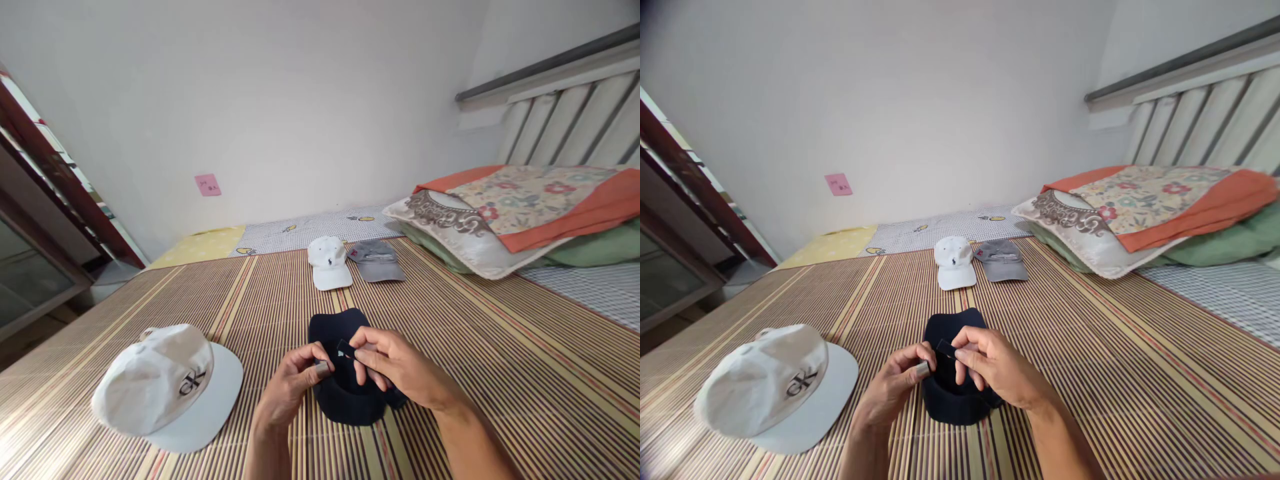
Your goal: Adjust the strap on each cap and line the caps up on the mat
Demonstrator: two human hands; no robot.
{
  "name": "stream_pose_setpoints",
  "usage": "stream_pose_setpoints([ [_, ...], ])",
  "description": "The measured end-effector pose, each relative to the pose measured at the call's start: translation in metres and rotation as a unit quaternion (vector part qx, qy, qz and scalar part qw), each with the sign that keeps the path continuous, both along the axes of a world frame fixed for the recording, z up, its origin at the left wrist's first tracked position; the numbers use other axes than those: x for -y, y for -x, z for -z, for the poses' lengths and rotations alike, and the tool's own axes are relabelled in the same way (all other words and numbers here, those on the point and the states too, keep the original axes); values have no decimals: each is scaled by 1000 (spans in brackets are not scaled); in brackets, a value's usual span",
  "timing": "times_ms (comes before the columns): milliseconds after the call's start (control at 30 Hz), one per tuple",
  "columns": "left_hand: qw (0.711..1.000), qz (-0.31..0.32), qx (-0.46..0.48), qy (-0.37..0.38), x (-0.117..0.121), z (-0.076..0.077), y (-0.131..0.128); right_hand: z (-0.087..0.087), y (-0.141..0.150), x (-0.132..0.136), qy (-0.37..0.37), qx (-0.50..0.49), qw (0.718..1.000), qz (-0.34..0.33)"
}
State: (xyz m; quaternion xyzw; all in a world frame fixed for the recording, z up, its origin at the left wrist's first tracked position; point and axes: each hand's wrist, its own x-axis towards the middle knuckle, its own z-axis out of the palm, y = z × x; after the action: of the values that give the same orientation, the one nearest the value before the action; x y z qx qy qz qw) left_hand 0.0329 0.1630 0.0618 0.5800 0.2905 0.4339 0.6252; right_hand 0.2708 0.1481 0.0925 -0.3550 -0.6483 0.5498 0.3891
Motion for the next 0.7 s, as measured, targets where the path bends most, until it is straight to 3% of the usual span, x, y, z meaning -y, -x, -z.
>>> stream_pose_setpoints([
  [700, 1000, 6, -11, 4, -1, 2, -3, 3, 7, 1, 15, 55, 997, -46],
])
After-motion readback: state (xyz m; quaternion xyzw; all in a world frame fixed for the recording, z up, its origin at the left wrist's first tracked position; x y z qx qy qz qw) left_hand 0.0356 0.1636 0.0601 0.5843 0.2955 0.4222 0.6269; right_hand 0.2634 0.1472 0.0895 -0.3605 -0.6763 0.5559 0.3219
